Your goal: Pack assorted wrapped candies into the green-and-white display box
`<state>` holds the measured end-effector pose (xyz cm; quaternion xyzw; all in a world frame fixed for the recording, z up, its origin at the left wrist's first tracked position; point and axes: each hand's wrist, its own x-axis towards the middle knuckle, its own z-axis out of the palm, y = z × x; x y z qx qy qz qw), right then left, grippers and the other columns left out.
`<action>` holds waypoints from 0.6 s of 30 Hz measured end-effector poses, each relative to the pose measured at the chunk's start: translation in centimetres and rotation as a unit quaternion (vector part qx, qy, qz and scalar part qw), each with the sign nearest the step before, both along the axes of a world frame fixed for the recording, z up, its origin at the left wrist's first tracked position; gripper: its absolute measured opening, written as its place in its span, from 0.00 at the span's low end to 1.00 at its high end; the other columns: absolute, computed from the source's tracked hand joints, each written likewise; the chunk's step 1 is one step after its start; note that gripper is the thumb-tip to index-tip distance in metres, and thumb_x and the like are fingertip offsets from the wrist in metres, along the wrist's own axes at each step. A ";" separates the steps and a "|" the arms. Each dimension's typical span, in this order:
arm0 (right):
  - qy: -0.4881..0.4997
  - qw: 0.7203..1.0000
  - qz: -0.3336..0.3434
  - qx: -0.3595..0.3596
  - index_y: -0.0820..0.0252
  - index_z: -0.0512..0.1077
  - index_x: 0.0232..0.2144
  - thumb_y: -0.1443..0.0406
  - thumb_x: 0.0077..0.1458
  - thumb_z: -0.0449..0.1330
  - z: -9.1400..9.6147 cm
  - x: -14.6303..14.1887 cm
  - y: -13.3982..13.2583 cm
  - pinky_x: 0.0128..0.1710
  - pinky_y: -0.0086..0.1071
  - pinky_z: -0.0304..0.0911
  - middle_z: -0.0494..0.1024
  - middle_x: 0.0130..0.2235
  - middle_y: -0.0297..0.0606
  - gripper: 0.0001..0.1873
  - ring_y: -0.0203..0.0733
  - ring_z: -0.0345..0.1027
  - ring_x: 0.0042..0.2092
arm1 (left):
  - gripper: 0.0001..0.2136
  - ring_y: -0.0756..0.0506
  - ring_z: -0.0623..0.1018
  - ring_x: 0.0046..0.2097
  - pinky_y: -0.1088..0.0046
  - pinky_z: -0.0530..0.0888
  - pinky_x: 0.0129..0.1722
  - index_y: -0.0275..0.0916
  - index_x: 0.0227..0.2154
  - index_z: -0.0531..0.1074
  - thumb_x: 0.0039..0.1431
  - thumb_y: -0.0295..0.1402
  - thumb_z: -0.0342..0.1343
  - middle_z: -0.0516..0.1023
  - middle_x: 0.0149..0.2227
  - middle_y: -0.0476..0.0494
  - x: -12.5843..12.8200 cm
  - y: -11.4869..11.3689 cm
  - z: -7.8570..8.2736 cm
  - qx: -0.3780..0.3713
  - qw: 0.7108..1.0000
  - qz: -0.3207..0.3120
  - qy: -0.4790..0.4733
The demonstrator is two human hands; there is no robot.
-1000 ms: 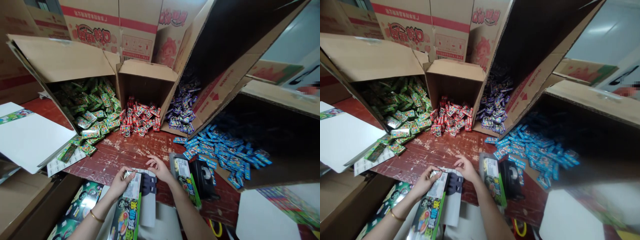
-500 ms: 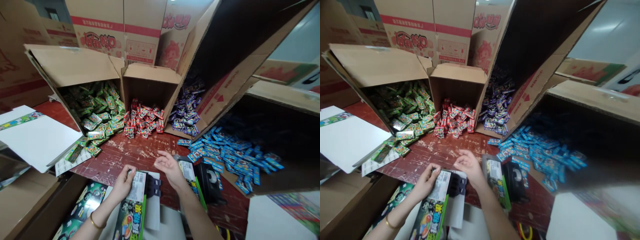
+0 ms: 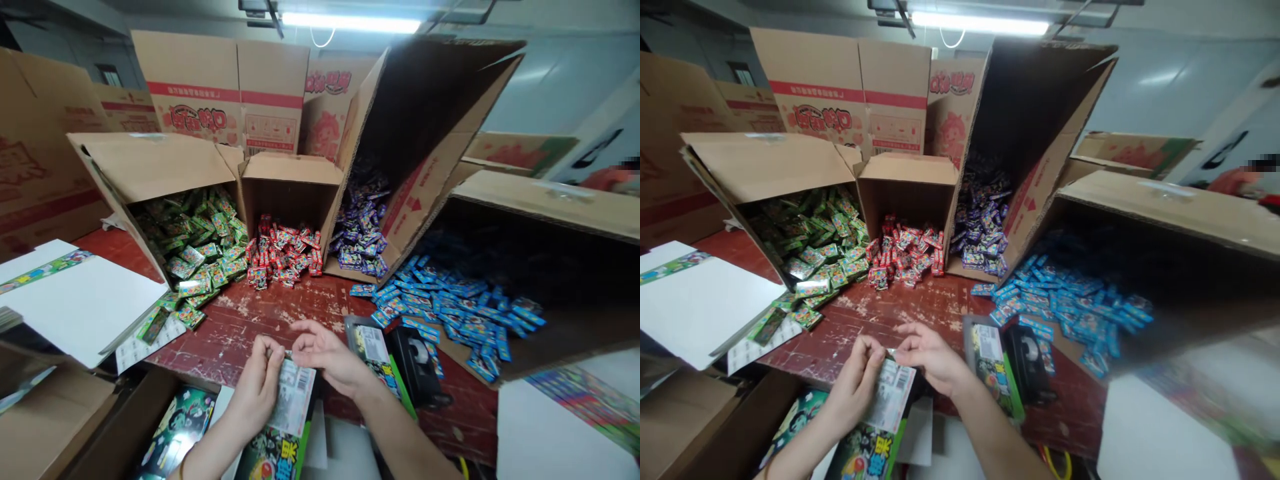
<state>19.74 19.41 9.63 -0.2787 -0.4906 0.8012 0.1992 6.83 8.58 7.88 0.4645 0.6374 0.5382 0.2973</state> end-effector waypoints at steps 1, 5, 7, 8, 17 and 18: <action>-0.006 0.999 0.001 -0.034 0.60 0.69 0.39 0.66 0.35 0.71 -0.1 0.2 0.0 0.27 0.25 0.59 0.72 0.25 0.27 0.26 0.31 0.66 0.27 | 0.10 0.45 0.68 0.30 0.70 0.65 0.31 0.43 0.30 0.61 0.63 0.43 0.42 0.65 0.28 0.50 0.0 0.0 0.0 0.002 1.000 -0.003 0.013; -0.025 1.000 -0.009 -0.013 0.59 0.67 0.43 0.62 0.40 0.69 0.2 0.9 0.1 0.30 0.25 0.60 0.74 0.26 0.28 0.26 0.31 0.68 0.28 | 0.06 0.45 0.70 0.28 0.70 0.65 0.31 0.43 0.34 0.59 0.63 0.39 0.43 0.66 0.26 0.51 -0.3 0.8 0.3 0.008 0.998 -0.031 0.051; -0.026 0.997 0.005 0.067 0.57 0.64 0.49 0.63 0.39 0.71 0.3 1.3 0.1 0.29 0.26 0.60 0.74 0.25 0.26 0.34 0.32 0.68 0.26 | 0.07 0.45 0.70 0.27 0.69 0.65 0.30 0.43 0.39 0.60 0.62 0.38 0.45 0.66 0.25 0.52 -0.4 1.3 0.4 0.003 0.997 -0.054 0.060; -0.029 0.994 0.004 0.109 0.56 0.62 0.51 0.64 0.38 0.71 0.3 1.6 0.2 0.28 0.26 0.61 0.73 0.25 0.25 0.37 0.33 0.68 0.26 | 0.09 0.44 0.72 0.28 0.69 0.66 0.30 0.42 0.42 0.60 0.61 0.39 0.48 0.68 0.26 0.52 -0.3 1.5 0.4 0.000 0.996 -0.058 0.060; 0.018 0.923 -0.327 0.202 0.47 0.64 0.50 0.55 0.41 0.68 -7.2 6.0 3.1 0.32 0.39 0.69 0.78 0.34 0.38 0.32 0.49 0.74 0.34 | 0.12 0.42 0.73 0.48 0.61 0.75 0.41 0.51 0.46 0.69 0.60 0.42 0.52 0.71 0.52 0.42 0.8 0.5 -2.2 0.057 0.987 0.030 -0.148; 0.018 0.929 -0.318 0.190 0.46 0.66 0.47 0.55 0.40 0.69 -8.3 6.0 3.1 0.31 0.41 0.69 0.79 0.32 0.38 0.30 0.51 0.75 0.34 | 0.13 0.42 0.73 0.49 0.62 0.76 0.41 0.53 0.47 0.68 0.59 0.42 0.53 0.71 0.52 0.42 0.5 0.6 -2.5 0.066 0.986 0.041 -0.150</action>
